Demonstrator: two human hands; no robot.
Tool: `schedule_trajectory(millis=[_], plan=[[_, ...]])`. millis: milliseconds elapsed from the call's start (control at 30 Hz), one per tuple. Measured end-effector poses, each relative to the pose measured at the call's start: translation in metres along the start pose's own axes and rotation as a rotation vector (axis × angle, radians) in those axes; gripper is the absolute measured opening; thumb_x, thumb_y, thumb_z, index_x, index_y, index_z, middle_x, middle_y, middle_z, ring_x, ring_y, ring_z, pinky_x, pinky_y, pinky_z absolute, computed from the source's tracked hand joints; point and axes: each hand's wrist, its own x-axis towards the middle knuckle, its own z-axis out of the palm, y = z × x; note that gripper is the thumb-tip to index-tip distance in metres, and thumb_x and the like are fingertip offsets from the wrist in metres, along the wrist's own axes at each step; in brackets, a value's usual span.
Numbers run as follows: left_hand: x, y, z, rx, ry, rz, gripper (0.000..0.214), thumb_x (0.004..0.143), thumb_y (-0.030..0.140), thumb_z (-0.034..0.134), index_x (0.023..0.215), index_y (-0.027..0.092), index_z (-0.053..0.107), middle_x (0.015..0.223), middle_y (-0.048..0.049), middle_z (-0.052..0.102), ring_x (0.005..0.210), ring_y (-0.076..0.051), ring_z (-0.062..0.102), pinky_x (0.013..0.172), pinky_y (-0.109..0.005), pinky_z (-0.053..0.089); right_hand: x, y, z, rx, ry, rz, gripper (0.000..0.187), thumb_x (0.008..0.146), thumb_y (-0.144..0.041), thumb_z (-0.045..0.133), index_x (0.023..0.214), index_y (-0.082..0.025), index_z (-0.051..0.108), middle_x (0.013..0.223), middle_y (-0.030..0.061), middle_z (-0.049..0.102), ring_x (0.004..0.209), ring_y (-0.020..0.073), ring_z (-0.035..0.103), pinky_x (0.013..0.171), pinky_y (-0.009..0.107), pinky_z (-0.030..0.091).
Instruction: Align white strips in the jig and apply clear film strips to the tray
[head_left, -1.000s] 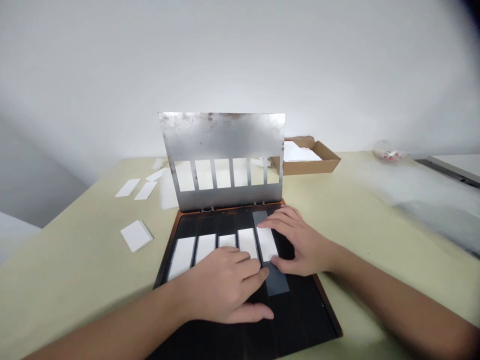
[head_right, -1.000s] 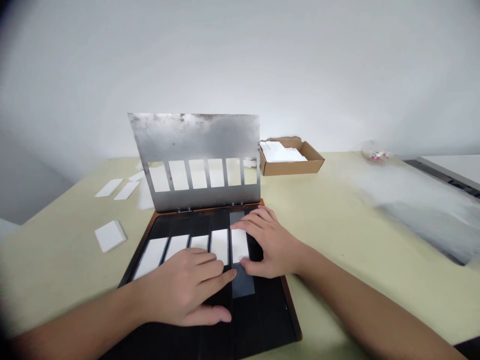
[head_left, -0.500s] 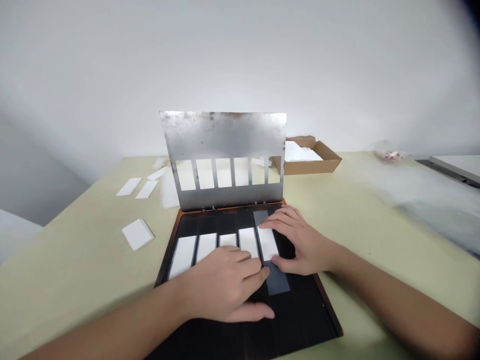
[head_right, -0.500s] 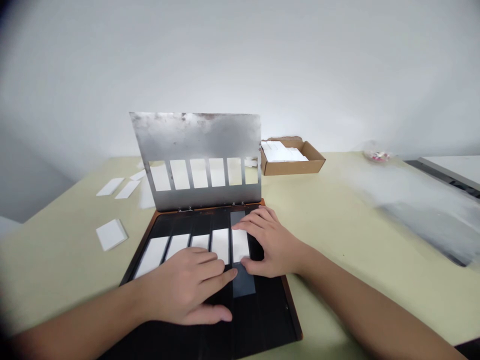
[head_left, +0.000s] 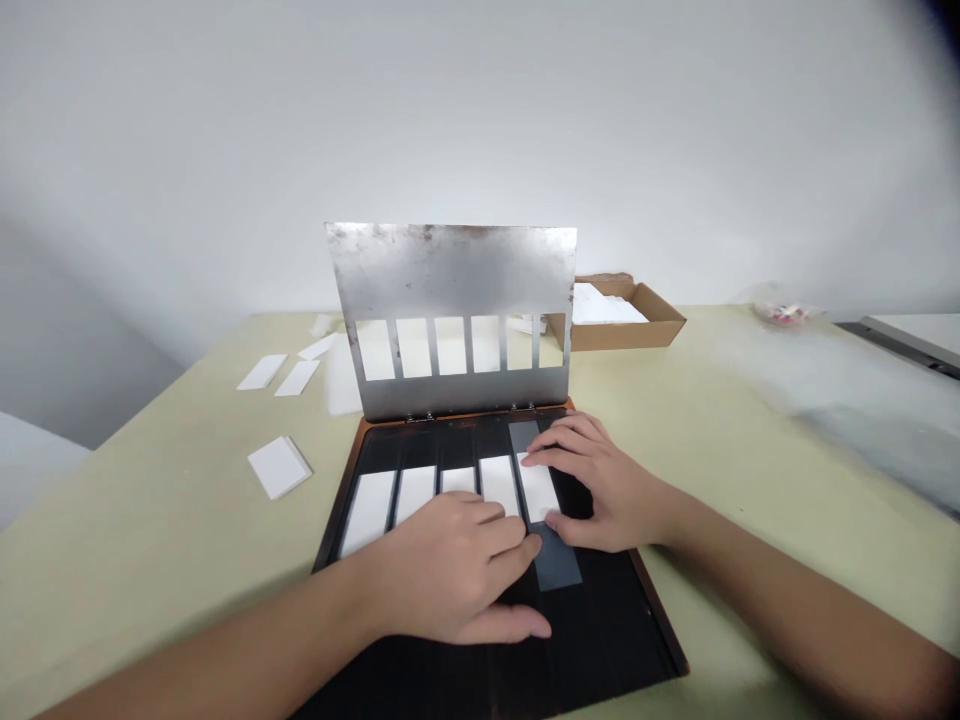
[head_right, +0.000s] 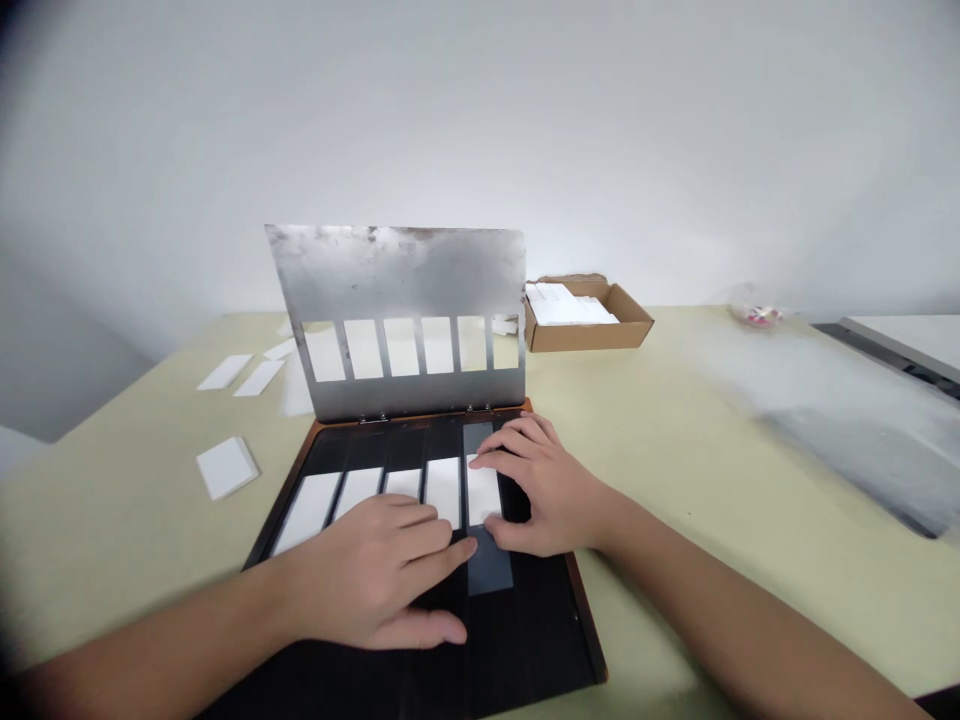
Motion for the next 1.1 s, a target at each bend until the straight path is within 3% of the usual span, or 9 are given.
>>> schedule_trajectory(millis=[800, 1100], plan=[[-0.0007, 0.0001, 0.0005, -0.008, 0.006, -0.002, 0.053, 0.101, 0.061, 0.056, 0.116, 0.012, 0.069, 0.073, -0.0012, 0.063, 0.058, -0.018, 0.056, 0.049, -0.035, 0.036, 0.0002, -0.0011, -0.0031, -0.047, -0.009, -0.002, 0.055, 0.08, -0.034, 0.076, 0.133, -0.026, 0.063, 0.126, 0.0065, 0.069, 0.119, 0.0289, 0.056, 0.119, 0.057, 0.028], [-0.0006, 0.0001, 0.0006, 0.0, -0.005, -0.008, 0.053, 0.101, 0.061, 0.056, 0.116, 0.012, 0.07, 0.073, -0.0012, 0.063, 0.059, -0.018, 0.057, 0.05, -0.035, 0.036, 0.0003, -0.0027, -0.0031, -0.046, -0.003, -0.001, 0.046, 0.081, -0.035, 0.077, 0.125, -0.026, 0.067, 0.126, 0.0068, 0.07, 0.119, 0.0295, 0.057, 0.119, 0.058, 0.027]])
